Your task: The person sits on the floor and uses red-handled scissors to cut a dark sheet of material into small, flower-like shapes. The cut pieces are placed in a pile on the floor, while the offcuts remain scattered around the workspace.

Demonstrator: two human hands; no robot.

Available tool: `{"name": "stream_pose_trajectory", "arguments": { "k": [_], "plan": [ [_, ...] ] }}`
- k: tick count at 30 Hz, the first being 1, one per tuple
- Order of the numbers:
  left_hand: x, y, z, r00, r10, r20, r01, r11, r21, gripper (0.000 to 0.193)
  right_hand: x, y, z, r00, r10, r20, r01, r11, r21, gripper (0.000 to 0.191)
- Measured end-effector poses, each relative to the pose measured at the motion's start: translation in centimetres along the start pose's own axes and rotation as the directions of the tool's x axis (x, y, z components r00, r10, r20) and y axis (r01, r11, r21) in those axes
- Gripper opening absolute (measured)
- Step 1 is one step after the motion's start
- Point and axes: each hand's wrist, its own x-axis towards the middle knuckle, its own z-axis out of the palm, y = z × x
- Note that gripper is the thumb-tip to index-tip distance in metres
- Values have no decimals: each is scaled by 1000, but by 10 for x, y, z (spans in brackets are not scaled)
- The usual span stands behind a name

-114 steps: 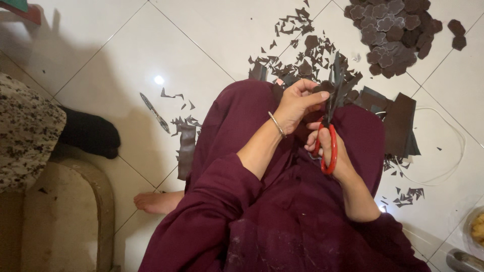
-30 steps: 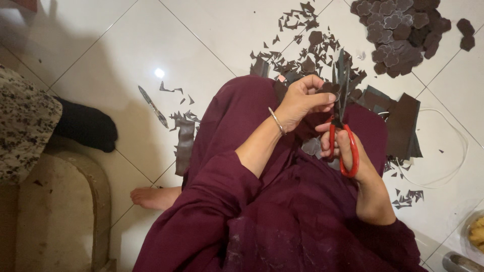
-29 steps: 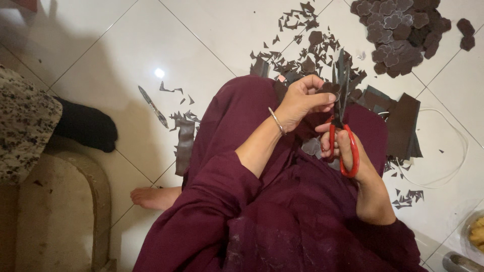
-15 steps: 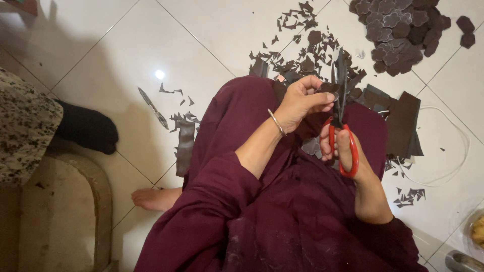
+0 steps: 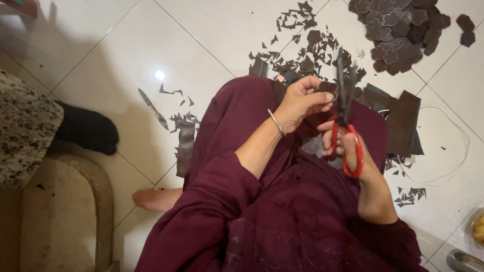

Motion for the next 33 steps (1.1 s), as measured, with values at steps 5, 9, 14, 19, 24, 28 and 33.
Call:
{"name": "stream_pose_trajectory", "arguments": {
  "k": [5,9,14,19,24,28,33],
  "plan": [
    [1,-7,-2,997,-14,82,-5,973,229,30,10,-5,-14,879,110,-463,-107,994,32,37],
    [-4,-12,1,981,-26,193,-53,916,396,36,18,-24,-33,870,143,-471,-219,970,-109,18],
    [-4,-15,2,978,-55,199,-42,890,454,38,37,-36,-38,894,219,-390,-303,938,-168,17],
    [-4,-19,2,984,-21,175,-74,852,519,42,44,-42,-42,911,304,-279,-335,939,-73,16],
    [-7,-19,1,998,-18,59,-33,650,759,44,61,-44,-62,887,371,-275,-430,880,-199,18],
    [-14,-18,-2,983,-162,81,-47,202,978,49,92,-47,-102,783,214,-584,-296,954,-48,9],
    [-21,-32,-1,892,-452,-12,-86,-196,977,67,118,-68,-159,432,174,-885,120,962,247,13]
  ]
}}
